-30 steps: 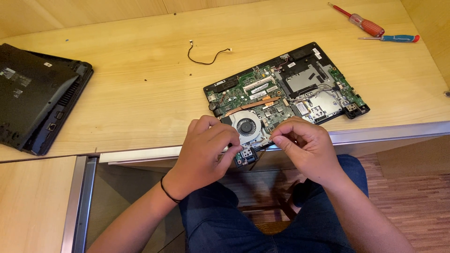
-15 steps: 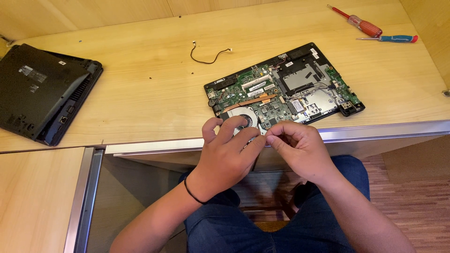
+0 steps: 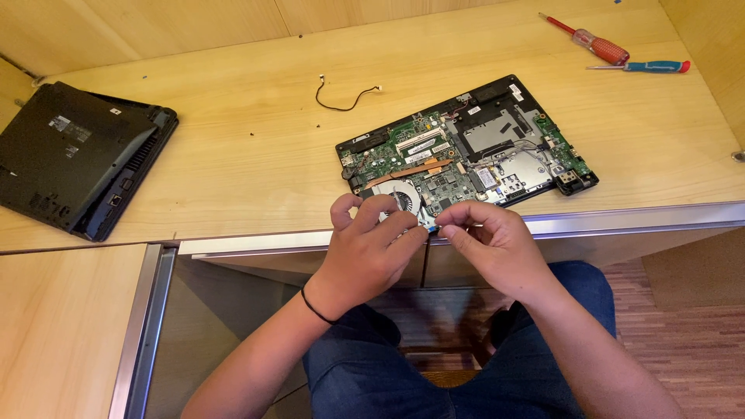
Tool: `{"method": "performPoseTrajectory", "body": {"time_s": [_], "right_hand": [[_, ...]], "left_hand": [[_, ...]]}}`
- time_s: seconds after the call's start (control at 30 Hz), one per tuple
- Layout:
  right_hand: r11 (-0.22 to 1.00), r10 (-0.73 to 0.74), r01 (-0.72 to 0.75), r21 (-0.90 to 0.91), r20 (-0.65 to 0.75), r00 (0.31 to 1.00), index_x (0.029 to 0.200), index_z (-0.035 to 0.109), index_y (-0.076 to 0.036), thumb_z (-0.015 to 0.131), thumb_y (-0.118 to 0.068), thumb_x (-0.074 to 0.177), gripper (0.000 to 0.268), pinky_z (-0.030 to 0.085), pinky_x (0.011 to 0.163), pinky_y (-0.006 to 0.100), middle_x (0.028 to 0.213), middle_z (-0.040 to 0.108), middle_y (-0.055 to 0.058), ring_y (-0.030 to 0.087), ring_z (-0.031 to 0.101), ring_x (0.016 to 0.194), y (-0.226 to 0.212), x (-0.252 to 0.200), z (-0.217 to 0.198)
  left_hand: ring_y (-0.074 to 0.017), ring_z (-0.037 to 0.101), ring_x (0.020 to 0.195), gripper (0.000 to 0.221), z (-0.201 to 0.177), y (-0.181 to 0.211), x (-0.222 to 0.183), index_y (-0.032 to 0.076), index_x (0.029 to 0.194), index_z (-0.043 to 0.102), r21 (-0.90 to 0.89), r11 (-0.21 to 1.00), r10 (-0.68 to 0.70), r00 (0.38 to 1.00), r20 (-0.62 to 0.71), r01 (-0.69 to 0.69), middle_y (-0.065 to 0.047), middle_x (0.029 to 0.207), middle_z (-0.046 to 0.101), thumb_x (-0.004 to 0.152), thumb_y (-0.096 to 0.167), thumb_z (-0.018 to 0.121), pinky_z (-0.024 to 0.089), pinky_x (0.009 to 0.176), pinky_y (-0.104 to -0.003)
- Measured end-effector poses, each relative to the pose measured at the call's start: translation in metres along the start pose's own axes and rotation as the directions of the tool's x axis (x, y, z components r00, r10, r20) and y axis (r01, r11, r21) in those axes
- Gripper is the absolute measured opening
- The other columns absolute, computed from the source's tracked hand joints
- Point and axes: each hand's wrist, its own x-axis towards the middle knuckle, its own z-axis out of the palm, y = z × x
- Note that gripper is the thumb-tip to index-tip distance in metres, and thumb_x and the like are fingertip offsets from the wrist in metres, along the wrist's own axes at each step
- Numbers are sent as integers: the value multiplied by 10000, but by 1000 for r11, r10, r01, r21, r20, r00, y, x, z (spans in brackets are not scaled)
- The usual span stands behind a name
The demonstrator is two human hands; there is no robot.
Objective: Connecting internal components and installing a motherboard into a laptop chassis.
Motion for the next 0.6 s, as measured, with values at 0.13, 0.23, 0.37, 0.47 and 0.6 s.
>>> {"method": "performPoseTrajectory", "body": {"time_s": [0.13,0.23,0.37,0.47,0.6], "right_hand": [[991,-83,71,-112,-110,990,970,690,-11,617,22,854,141,457,605,217,780,626,64,109,525,758,2,4,-24],[952,-194,141,-270,-182,964,972,683,-8,624,37,878,120,443,611,231,807,612,90,147,541,778,8,12,-47],[792,-448,267,-549,-225,865,968,682,1,625,101,890,139,420,656,284,850,605,106,234,515,821,26,22,-72],[673,-586,324,-665,-212,782,962,682,-6,629,126,882,164,412,726,334,878,604,103,266,491,849,35,25,-78],[615,-636,343,-710,-190,748,949,662,13,608,162,866,178,403,810,400,889,590,128,312,492,906,29,24,-71]], "left_hand": [[-190,496,900,124,9,-16,-1,180,788,602,-18,1000,23,999,41,-22,22,798,540,886,107,619,284,823,-388],[-200,514,878,91,12,-27,1,155,780,647,-112,994,30,992,124,-16,0,783,582,842,95,674,304,800,-387],[-216,542,893,61,19,-37,6,149,791,694,-233,973,60,968,244,-1,-17,787,643,821,96,705,335,792,-381],[-204,522,885,71,25,-41,10,171,769,674,-214,975,118,961,249,-64,7,780,630,834,148,693,333,781,-369],[-198,500,830,134,33,-45,12,163,727,644,-164,977,172,957,234,-135,8,735,596,858,169,672,324,760,-357]]}}
